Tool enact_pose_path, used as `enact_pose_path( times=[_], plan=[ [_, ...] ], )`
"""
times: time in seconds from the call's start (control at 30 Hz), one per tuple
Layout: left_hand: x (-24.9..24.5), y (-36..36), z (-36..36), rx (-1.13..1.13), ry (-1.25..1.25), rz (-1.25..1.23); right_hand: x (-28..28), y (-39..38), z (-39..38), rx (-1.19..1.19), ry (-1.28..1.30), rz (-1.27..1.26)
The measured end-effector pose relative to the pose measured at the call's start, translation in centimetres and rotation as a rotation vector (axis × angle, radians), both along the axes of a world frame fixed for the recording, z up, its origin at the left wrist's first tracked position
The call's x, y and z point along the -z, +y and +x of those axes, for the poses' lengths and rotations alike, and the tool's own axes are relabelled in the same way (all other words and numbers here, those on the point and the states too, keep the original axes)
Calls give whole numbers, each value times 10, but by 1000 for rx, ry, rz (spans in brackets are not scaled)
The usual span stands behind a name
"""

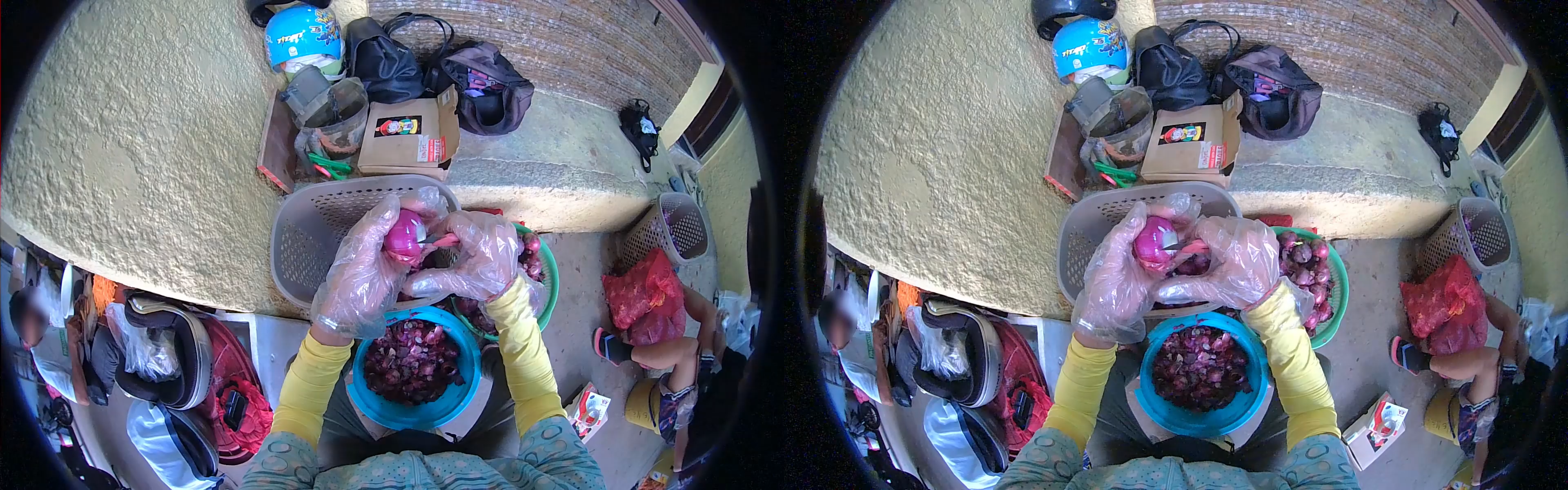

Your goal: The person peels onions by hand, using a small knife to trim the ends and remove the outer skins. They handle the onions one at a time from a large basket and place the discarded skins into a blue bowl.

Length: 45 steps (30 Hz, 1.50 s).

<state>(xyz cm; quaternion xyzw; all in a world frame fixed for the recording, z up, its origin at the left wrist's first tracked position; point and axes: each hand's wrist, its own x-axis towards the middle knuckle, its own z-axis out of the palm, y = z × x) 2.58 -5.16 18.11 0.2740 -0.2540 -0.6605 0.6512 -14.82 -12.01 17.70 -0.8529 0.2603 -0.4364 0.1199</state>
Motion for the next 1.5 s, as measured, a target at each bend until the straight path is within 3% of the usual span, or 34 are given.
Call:
enact_pose_path(
  times=[0.13, 0.33, 0.53, 1.5],
  plan=[
    [-7, 4, 0, 47, 86, 27, 2, 3, 5, 36, -16, -11],
    [-2, 0, -1, 16, 33, -25, 3, 3, 4, 6, -14, 83],
    [-6, 2, -2, 34, 63, -9, 9, 0, 5, 30, -20, -12],
    [-7, 1, -2, 36, 1, -22, 2, 1, 0, -27, -11, 33]
  ],
)
